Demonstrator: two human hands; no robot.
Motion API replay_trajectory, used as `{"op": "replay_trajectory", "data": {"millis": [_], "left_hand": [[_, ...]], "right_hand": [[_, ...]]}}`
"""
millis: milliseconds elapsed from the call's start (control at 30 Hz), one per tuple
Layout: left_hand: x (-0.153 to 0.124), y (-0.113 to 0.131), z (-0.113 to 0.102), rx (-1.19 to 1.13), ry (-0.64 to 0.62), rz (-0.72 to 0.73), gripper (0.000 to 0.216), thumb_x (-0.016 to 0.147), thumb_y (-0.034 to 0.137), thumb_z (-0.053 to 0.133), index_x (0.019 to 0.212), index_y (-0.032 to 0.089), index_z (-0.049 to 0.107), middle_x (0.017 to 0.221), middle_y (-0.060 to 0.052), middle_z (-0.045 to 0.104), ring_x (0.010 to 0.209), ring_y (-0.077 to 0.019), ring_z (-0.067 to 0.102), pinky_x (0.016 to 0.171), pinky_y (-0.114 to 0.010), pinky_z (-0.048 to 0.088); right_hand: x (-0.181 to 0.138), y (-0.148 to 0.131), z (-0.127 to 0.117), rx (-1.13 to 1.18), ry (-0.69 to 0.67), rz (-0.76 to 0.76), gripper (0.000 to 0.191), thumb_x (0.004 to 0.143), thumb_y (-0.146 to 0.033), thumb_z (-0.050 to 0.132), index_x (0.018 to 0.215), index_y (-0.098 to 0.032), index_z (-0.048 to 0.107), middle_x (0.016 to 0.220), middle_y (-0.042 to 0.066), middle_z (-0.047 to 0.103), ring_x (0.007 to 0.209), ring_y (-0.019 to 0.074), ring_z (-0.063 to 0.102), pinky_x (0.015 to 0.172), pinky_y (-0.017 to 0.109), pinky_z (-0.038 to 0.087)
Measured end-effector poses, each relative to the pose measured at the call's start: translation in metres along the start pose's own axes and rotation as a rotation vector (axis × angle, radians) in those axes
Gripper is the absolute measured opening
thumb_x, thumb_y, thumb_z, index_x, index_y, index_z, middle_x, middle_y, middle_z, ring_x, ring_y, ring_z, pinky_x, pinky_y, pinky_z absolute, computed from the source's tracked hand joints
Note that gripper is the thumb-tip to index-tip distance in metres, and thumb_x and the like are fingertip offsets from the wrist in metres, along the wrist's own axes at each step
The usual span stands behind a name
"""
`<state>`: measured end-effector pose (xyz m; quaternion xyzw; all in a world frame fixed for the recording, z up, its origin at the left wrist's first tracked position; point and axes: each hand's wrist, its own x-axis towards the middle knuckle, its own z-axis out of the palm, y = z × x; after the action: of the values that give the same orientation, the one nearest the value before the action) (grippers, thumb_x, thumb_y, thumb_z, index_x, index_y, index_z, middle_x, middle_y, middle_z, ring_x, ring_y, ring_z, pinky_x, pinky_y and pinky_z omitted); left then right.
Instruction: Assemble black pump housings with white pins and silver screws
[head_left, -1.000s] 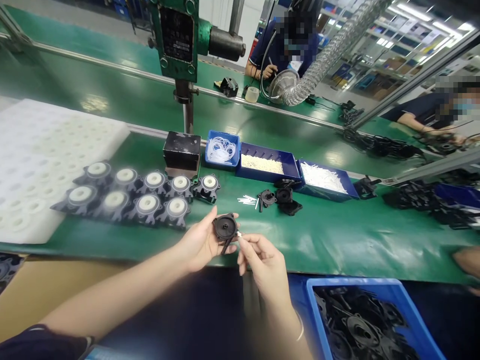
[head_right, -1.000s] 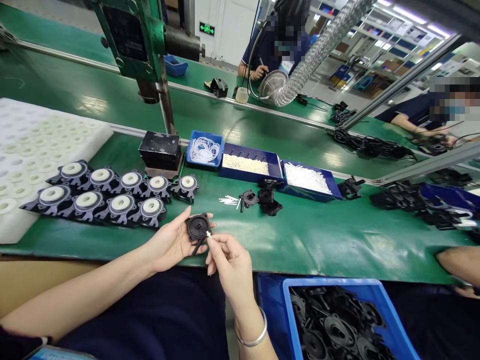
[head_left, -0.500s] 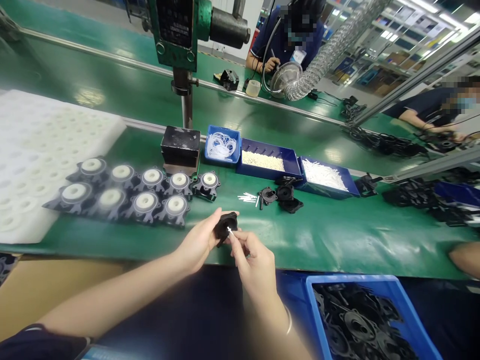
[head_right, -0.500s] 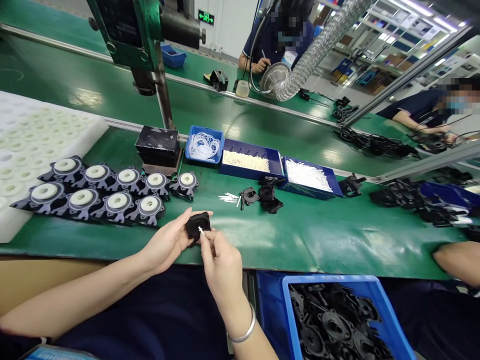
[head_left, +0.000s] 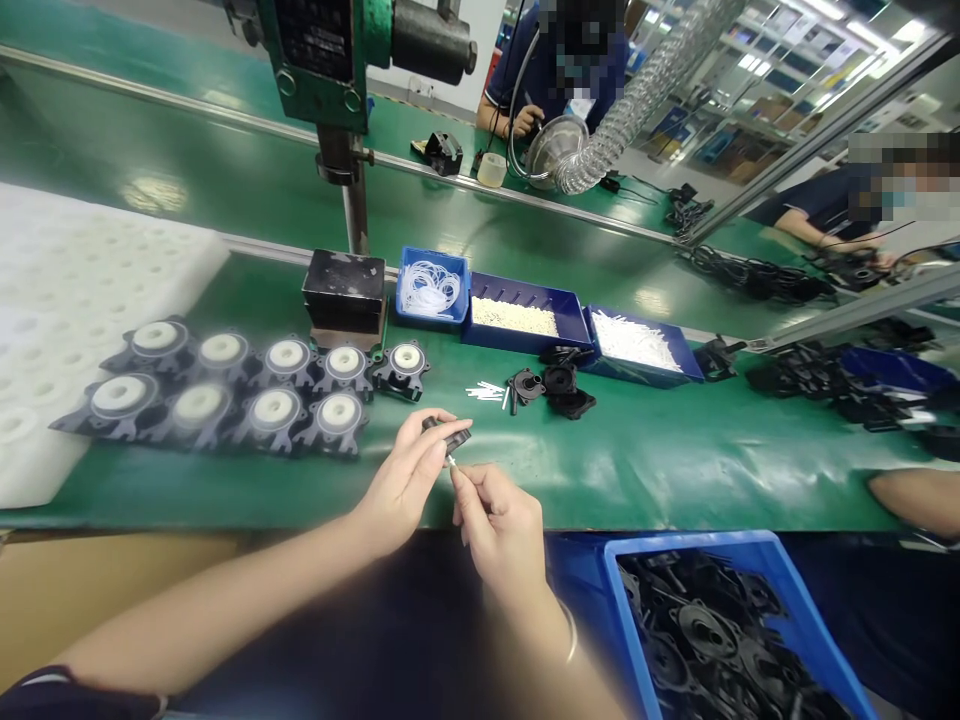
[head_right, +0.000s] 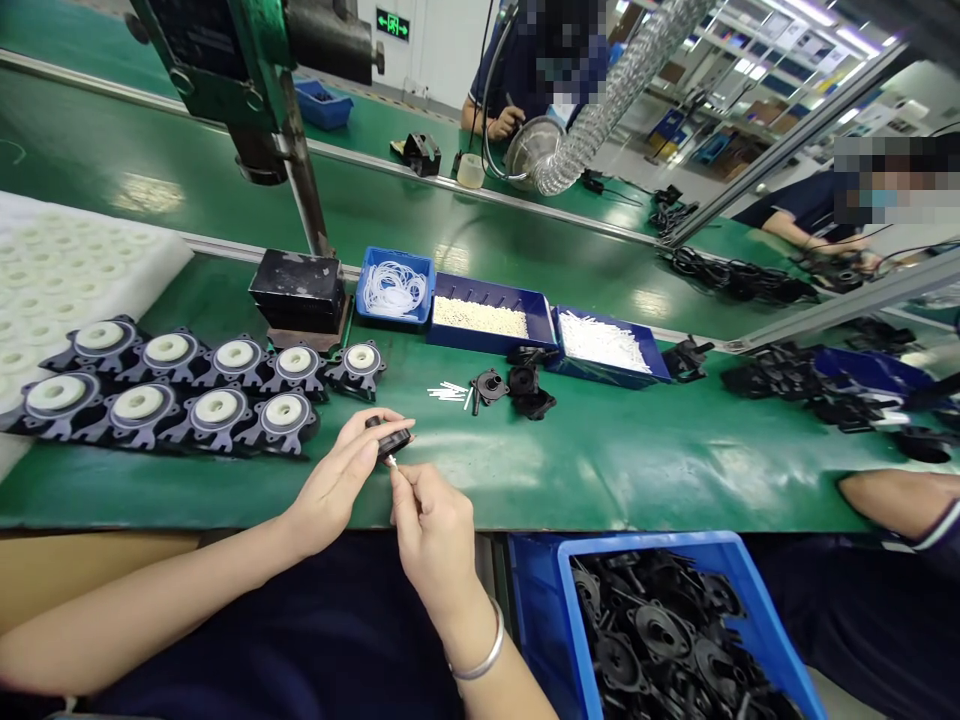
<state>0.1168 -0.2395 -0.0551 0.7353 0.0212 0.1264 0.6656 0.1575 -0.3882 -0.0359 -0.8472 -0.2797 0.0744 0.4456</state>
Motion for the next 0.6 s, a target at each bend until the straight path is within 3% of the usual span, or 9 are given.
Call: {"op": "replay_trajectory", "data": {"millis": [233, 400, 500, 600], "left_hand": [[0.0, -0.004, 0.003, 0.135, -0.006, 0.04, 0.043, 0.104, 0.036, 0.028, 0.135, 0.021, 0.054, 0.133, -0.012, 0.043, 0.124, -0.0241, 0.048, 0.109, -0.04, 0.042], [0.009, -0.001, -0.005, 0.349, -0.127, 0.118, 0.043, 0.102, 0.037, 0.035, 0.14, 0.023, 0.05, 0.146, -0.014, 0.037, 0.115, -0.0247, 0.056, 0.099, -0.041, 0.049], [0.018, 0.004, -0.013, 0.375, -0.269, 0.196, 0.039, 0.102, 0.032, 0.037, 0.136, 0.025, 0.054, 0.147, -0.013, 0.039, 0.094, -0.0172, 0.065, 0.09, -0.034, 0.053], [0.024, 0.005, -0.015, 0.387, -0.358, 0.287, 0.035, 0.1, 0.03, 0.044, 0.132, 0.025, 0.058, 0.134, -0.01, 0.055, 0.079, -0.0134, 0.067, 0.081, -0.027, 0.053]], "right_hand": [[0.008, 0.007, 0.005, 0.171, -0.043, 0.018, 0.026, 0.099, -0.033, 0.049, 0.076, -0.022, 0.054, 0.055, -0.005, 0.053, 0.044, 0.0103, 0.049, 0.051, 0.025, 0.04], [0.017, 0.022, 0.003, 0.67, -0.128, 0.204, 0.017, 0.094, -0.038, 0.06, 0.098, -0.023, 0.053, 0.063, -0.006, 0.06, 0.053, 0.0116, 0.057, 0.057, 0.024, 0.046], [0.019, 0.026, -0.015, 0.888, -0.196, 0.268, 0.043, 0.085, -0.029, 0.073, 0.119, -0.026, 0.048, 0.076, -0.004, 0.066, 0.073, 0.0141, 0.064, 0.075, 0.027, 0.049], [0.015, 0.031, -0.028, 1.047, -0.372, 0.325, 0.057, 0.079, -0.029, 0.077, 0.13, -0.024, 0.05, 0.088, 0.002, 0.068, 0.083, 0.0169, 0.064, 0.074, 0.027, 0.048]]}}
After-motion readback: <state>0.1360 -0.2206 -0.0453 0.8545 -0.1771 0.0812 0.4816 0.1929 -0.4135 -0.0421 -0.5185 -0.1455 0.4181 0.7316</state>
